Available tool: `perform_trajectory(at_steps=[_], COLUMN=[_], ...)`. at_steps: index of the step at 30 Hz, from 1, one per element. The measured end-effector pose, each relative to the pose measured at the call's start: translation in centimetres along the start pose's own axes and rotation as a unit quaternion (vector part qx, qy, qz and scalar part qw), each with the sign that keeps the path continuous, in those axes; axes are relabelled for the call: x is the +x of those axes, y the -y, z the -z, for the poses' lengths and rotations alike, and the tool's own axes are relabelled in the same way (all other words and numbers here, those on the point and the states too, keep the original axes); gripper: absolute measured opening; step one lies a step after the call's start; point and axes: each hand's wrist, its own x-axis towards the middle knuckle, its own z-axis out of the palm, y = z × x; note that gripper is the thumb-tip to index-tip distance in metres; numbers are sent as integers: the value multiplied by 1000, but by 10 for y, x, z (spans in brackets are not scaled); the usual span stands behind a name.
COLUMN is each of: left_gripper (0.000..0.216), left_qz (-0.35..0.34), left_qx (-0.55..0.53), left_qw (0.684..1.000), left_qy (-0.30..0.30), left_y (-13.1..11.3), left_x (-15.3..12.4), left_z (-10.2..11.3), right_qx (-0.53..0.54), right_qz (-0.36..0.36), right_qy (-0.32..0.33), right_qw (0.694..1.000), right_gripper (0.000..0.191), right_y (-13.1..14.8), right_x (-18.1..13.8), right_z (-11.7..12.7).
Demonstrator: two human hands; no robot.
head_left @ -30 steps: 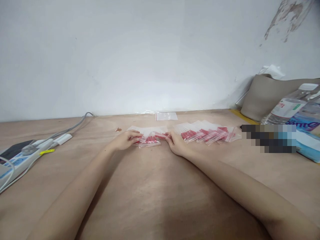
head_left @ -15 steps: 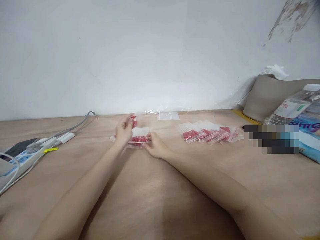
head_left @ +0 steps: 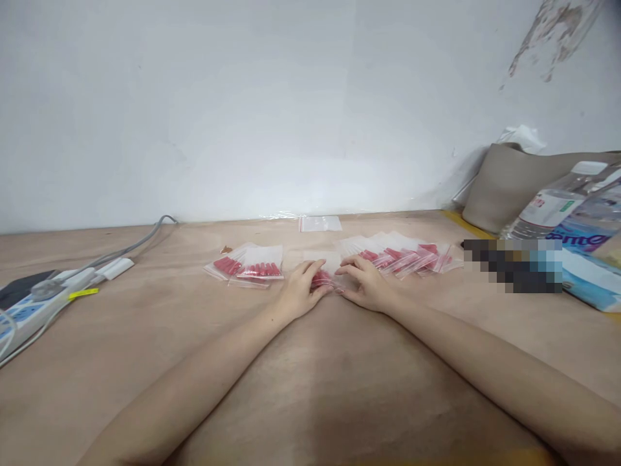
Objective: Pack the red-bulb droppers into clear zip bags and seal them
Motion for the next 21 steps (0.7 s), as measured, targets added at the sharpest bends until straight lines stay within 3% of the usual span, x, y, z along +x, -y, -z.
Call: perform_trajectory(at_steps=[4,9,13,18,21], left_gripper=[51,53,40,30,24], left_qz=[33,39,12,2,-27], left_qx=[-6,-27,-25,18,1], left_qw=[999,998,999,999,999], left_qy=[20,42,33,39,32], left_y=[2,0,1,8,10], left_x=[-3,-5,-4,-4,-8], left_z=[6,11,10,10,16], right_qx=[2,-17,-70,-120,-87], right_qz=[-11,-37,-25,-21,-32], right_qy=[32,12,-3,2,17], right_qw=[999,999,997,993,996], right_gripper=[46,37,27,27,31], right_y=[13,24,22,22,23], right_x=[1,9,11,9,8], right_z=[7,-10,-22,-16,-10])
